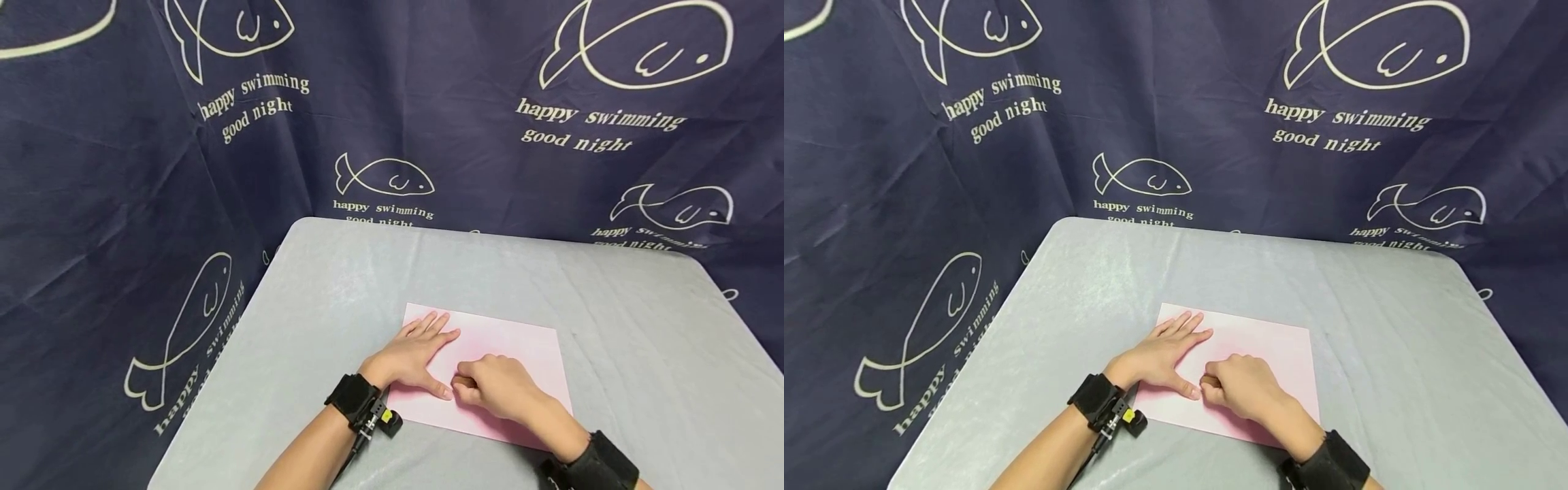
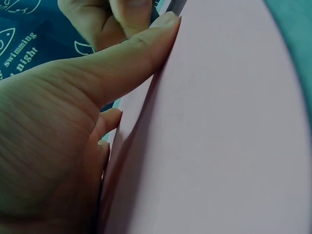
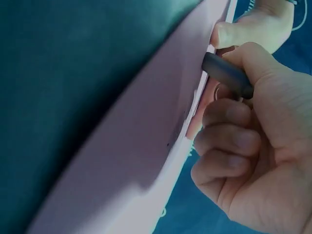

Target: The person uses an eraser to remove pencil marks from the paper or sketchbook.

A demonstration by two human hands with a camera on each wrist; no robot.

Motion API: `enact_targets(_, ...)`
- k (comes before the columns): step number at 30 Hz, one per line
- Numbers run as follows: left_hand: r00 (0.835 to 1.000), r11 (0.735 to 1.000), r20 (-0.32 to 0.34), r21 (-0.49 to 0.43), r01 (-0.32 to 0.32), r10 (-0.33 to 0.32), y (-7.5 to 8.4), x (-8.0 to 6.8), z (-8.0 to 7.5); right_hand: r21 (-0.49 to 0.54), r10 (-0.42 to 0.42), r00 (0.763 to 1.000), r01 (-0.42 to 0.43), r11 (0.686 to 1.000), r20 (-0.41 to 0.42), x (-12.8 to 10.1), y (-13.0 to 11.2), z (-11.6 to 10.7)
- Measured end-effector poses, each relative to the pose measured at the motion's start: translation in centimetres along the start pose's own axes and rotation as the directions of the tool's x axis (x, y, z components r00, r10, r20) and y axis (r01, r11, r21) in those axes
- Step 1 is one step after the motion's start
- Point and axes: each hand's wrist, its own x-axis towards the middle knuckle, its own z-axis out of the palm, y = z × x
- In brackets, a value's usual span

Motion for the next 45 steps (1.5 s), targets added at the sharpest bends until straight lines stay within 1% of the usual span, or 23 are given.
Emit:
enact_targets(4, 1.0, 1.0, -0.002, -0.006, 0.009, -0.009, 0.1, 0.0, -0.2, 0.036, 0.023, 1.0, -0.023, 0.999, 0.006, -0.7, 0.7, -0.3)
enact_targets(8, 1.0, 1.0, -0.003, -0.018, 0.01, -0.01, 0.3, 0.0, -0.3, 0.089, 0.076, 0.996, -0.078, 0.993, 0.036, -1.8, 1.5, -0.6)
enact_targets(14, 1.0, 0.999, -0.004, -0.027, 0.018, -0.018, 0.4, -0.1, -0.6, 0.138, 0.115, 0.992, -0.122, 0.983, 0.057, -3.3, 2.8, -1.2)
enact_targets(22, 1.0, 0.999, 0.004, -0.031, 0.014, -0.014, 0.4, -0.1, -0.7, 0.155, 0.167, 0.984, -0.175, 0.972, 0.066, -5.7, 4.1, -1.7)
enact_targets(26, 1.0, 0.999, 0.006, -0.04, 0.007, -0.007, 0.4, -0.1, -0.6, 0.14, 0.188, 0.979, -0.198, 0.97, 0.084, -6.3, 4.5, -2.1)
enact_targets(30, 1.0, 0.999, 0.007, -0.04, 0.009, -0.009, 0.3, -0.1, -0.5, 0.098, 0.165, 0.98, -0.176, 0.98, 0.107, -5.9, 4.4, -2.5)
enact_targets(34, 1.0, 1.0, 0.01, -0.025, 0.015, -0.015, 0.2, -0.1, -0.5, 0.052, 0.135, 0.987, -0.14, 0.989, 0.089, -4.8, 4.0, -2.7)
enact_targets(39, 1.0, 1.0, 0.014, -0.023, 0.016, -0.016, 0.4, -0.1, -0.6, 0.048, 0.089, 0.995, -0.091, 0.995, 0.048, -3.0, 2.9, -2.2)
enact_targets(45, 1.0, 1.0, 0.015, -0.025, 0.016, -0.016, 0.4, -0.2, -0.6, 0.045, 0.02, 0.999, -0.022, 0.999, 0.039, -0.6, 1.4, -1.1)
